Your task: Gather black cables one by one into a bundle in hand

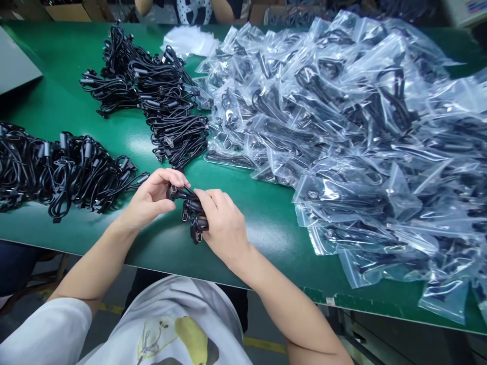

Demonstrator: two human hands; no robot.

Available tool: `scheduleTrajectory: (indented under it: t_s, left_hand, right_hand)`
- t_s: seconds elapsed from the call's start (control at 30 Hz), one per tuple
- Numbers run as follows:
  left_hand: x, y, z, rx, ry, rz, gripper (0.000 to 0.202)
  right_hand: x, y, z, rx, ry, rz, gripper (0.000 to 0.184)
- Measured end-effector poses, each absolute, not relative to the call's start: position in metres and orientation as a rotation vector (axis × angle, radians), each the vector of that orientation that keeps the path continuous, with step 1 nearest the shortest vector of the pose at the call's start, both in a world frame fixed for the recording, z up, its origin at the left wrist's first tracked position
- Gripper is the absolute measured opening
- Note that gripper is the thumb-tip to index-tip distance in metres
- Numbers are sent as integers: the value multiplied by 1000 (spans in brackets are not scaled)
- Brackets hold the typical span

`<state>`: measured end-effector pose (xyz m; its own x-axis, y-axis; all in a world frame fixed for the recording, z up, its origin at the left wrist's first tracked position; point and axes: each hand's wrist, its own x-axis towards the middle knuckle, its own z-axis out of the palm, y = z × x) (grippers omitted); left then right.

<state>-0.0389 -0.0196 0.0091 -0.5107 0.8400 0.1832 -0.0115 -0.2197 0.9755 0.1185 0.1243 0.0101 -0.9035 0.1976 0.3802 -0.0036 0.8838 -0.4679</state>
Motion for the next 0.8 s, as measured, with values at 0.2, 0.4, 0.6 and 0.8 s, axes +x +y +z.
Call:
scheduleTrajectory:
  t_s: [0.2, 0.4, 0.6, 0.8]
  left_hand:
    - [-41, -20, 12, 1040, 1447, 1787, 33]
    - [-34, -17, 14, 1153, 1596, 1815, 32]
    - [-27, -17, 16, 1289, 1783, 1804, 31]
    - [-23, -16, 20, 1402, 1883, 1804, 30]
  right_hand:
    - [115, 126, 7, -132, -2574, 879, 42]
    - [109, 128, 3, -38, -2440, 1343, 30]
    - [107, 130, 6, -36, -2423, 1440, 21]
    - [106, 129, 6, -42, -2422, 1449, 16]
